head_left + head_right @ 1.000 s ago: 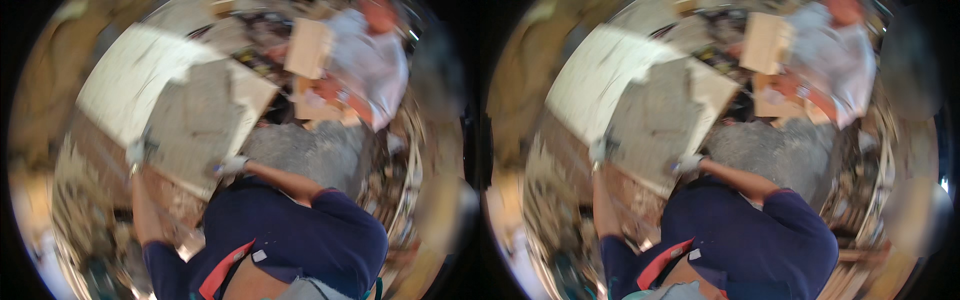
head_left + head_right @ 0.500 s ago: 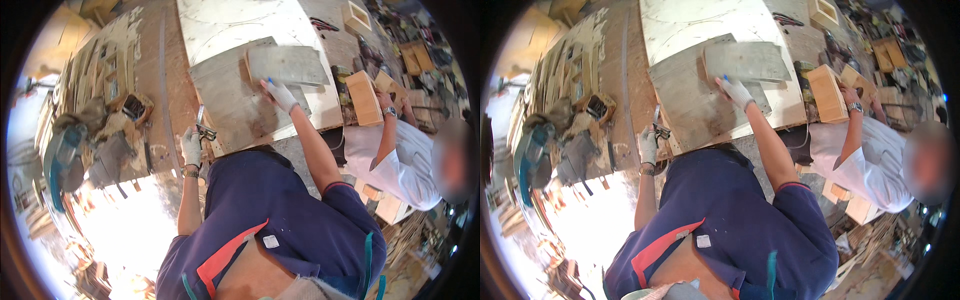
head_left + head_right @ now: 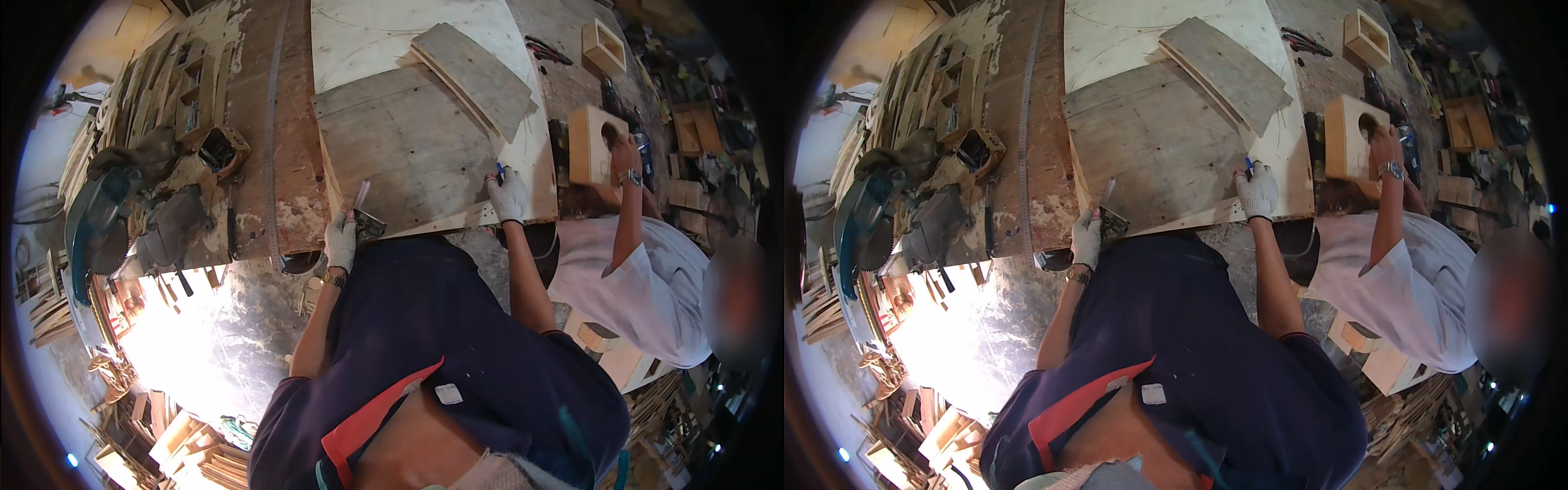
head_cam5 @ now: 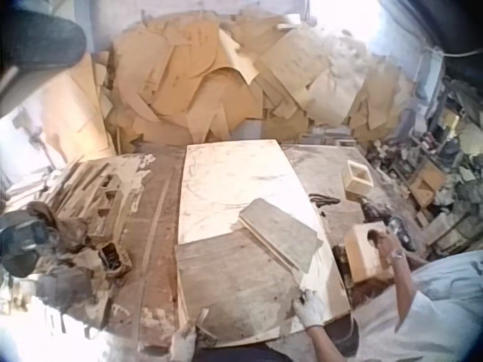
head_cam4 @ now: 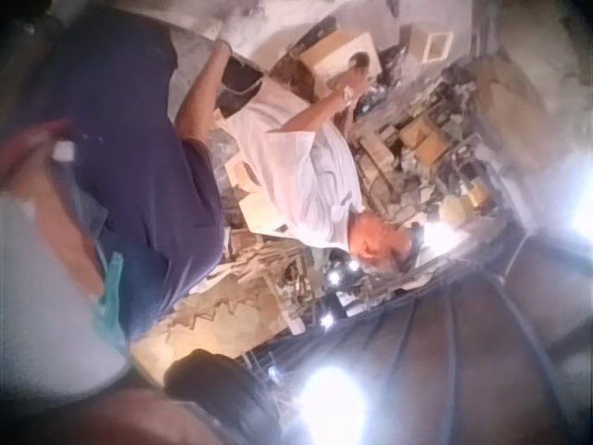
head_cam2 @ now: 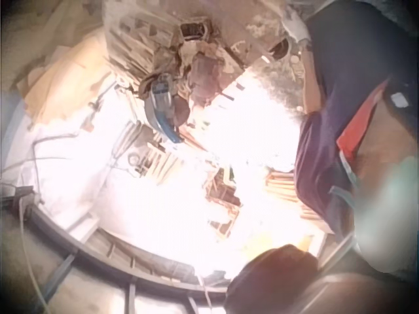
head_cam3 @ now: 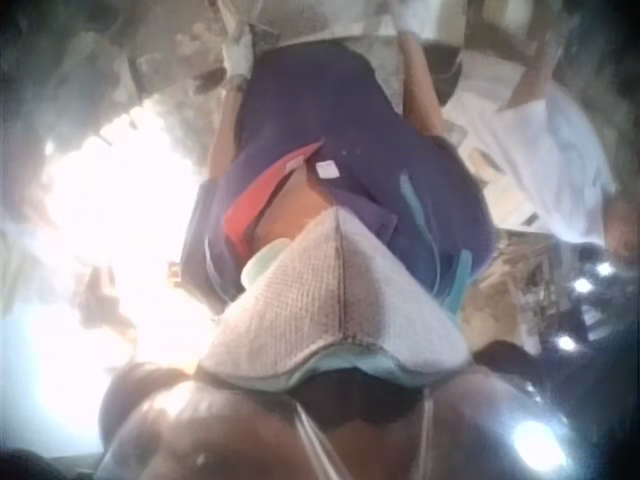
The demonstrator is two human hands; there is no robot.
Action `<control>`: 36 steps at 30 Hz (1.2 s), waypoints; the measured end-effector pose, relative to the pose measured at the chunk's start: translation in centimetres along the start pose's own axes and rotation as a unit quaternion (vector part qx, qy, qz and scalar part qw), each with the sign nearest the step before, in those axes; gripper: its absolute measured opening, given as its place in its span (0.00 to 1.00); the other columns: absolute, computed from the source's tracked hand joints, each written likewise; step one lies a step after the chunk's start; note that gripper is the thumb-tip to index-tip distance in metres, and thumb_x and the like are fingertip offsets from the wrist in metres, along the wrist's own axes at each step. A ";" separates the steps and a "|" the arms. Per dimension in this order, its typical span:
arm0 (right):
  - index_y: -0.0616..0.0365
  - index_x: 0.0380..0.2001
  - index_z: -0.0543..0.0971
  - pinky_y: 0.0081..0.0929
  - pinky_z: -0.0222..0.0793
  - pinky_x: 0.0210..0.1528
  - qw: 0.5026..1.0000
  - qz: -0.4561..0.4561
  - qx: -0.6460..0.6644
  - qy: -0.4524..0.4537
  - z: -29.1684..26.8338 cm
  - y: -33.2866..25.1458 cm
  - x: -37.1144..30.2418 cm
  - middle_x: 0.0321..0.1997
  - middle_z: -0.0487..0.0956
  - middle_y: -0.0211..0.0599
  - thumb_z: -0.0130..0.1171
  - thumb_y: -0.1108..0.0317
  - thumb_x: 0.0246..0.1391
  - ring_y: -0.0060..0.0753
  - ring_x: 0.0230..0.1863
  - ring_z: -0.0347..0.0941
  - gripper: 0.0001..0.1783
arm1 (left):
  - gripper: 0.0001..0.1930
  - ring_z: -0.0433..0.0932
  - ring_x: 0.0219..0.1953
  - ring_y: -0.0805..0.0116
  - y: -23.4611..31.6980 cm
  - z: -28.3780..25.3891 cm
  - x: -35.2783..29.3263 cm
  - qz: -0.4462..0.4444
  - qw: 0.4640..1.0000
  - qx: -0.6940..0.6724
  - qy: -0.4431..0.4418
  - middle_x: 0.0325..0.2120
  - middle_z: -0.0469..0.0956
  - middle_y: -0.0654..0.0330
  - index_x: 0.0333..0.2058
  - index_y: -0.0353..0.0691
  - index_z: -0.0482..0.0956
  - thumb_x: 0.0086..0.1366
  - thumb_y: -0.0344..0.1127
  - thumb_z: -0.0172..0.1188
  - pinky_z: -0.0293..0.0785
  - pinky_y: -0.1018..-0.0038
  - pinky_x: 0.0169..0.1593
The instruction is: The person assembles a small wooden box by fitting pieces together on a workbench. They use a pencil and a metal square to mark measurements on the wood, then dry-fit the components to check alignment.
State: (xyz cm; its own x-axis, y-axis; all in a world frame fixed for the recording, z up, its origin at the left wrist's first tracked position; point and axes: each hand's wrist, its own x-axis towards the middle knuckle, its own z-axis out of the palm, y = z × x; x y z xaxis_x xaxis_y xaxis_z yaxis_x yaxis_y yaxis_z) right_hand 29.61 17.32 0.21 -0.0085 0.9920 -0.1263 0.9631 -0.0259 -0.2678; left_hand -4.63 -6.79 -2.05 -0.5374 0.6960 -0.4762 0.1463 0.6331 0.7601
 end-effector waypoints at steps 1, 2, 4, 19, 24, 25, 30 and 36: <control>0.57 0.45 0.83 0.55 0.77 0.50 1.000 -0.004 -0.002 -0.013 -0.1 -0.1 0.0 0.48 0.81 0.56 0.67 0.45 0.60 0.63 0.47 0.82 0.25 | 0.26 0.82 0.41 0.71 -0.8 0.6 0.3 0.004 0.999 -0.037 0.027 0.39 0.87 0.54 0.60 0.28 0.80 0.81 0.50 0.57 0.78 0.69 0.47; 0.57 0.45 0.83 0.55 0.77 0.50 1.000 -0.008 -0.004 -0.026 -0.1 -0.2 0.0 0.49 0.81 0.57 0.67 0.45 0.60 0.63 0.47 0.82 0.25 | 0.26 0.83 0.38 0.71 -1.6 1.0 0.7 0.009 0.996 -0.073 0.055 0.35 0.87 0.53 0.56 0.28 0.82 0.82 0.51 0.56 0.78 0.67 0.45; 0.58 0.44 0.82 0.56 0.77 0.50 1.000 -0.007 -0.001 -0.018 0.6 -0.1 -0.9 0.47 0.81 0.57 0.68 0.45 0.60 0.63 0.46 0.82 0.25 | 0.27 0.83 0.40 0.70 0.4 -0.3 1.3 -0.032 0.998 -0.040 0.034 0.38 0.89 0.52 0.57 0.28 0.82 0.81 0.51 0.56 0.78 0.67 0.47; 0.65 0.33 0.87 0.47 0.76 0.37 0.962 -0.042 0.138 -0.232 0.4 -13.0 -5.9 0.26 0.84 0.56 0.69 0.52 0.56 0.52 0.31 0.85 0.22 | 0.26 0.84 0.55 0.39 4.4 -14.3 24.1 0.164 0.966 0.184 0.073 0.48 0.87 0.40 0.57 0.42 0.83 0.75 0.57 0.57 0.78 0.53 0.56; 0.64 0.30 0.85 0.39 0.71 0.32 0.968 -0.047 0.220 -0.111 0.2 -11.2 -3.9 0.21 0.81 0.44 0.67 0.55 0.62 0.35 0.25 0.78 0.20 | 0.20 0.83 0.46 0.33 4.8 -13.5 15.9 0.144 0.959 0.178 0.164 0.40 0.85 0.39 0.47 0.41 0.79 0.77 0.54 0.55 0.77 0.45 0.48; 0.64 0.30 0.85 0.38 0.70 0.32 0.963 -0.028 0.247 -0.104 0.9 -10.7 -3.3 0.21 0.80 0.40 0.65 0.55 0.65 0.32 0.25 0.77 0.20 | 0.19 0.82 0.45 0.32 3.9 -12.9 14.4 0.133 0.962 0.166 0.170 0.39 0.85 0.40 0.45 0.41 0.77 0.78 0.53 0.54 0.76 0.44 0.46; 0.62 0.32 0.83 0.29 0.65 0.32 0.882 -0.049 0.442 -0.154 0.4 -15.0 -2.1 0.25 0.79 0.30 0.59 0.54 0.73 0.22 0.27 0.72 0.21 | 0.17 0.85 0.43 0.35 -1.2 -9.7 11.9 0.111 0.966 0.125 0.195 0.38 0.87 0.44 0.48 0.42 0.75 0.78 0.51 0.57 0.78 0.44 0.45; 0.61 0.40 0.85 0.23 0.66 0.37 0.832 -0.138 0.465 -0.270 3.5 -22.6 3.2 0.30 0.82 0.28 0.58 0.51 0.76 0.20 0.32 0.74 0.22 | 0.23 0.86 0.42 0.38 -0.7 -10.5 13.9 0.036 0.963 0.183 0.195 0.39 0.87 0.47 0.62 0.45 0.70 0.78 0.51 0.57 0.79 0.45 0.45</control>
State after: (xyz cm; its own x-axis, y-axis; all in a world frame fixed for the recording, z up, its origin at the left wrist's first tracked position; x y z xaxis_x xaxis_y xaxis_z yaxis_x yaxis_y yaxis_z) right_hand 6.91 20.61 2.49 -0.5557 0.7827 -0.2804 0.2829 -0.1392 -0.9490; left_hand -20.95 -1.19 -4.56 -0.7761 0.6069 -0.1715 0.4390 0.7151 0.5441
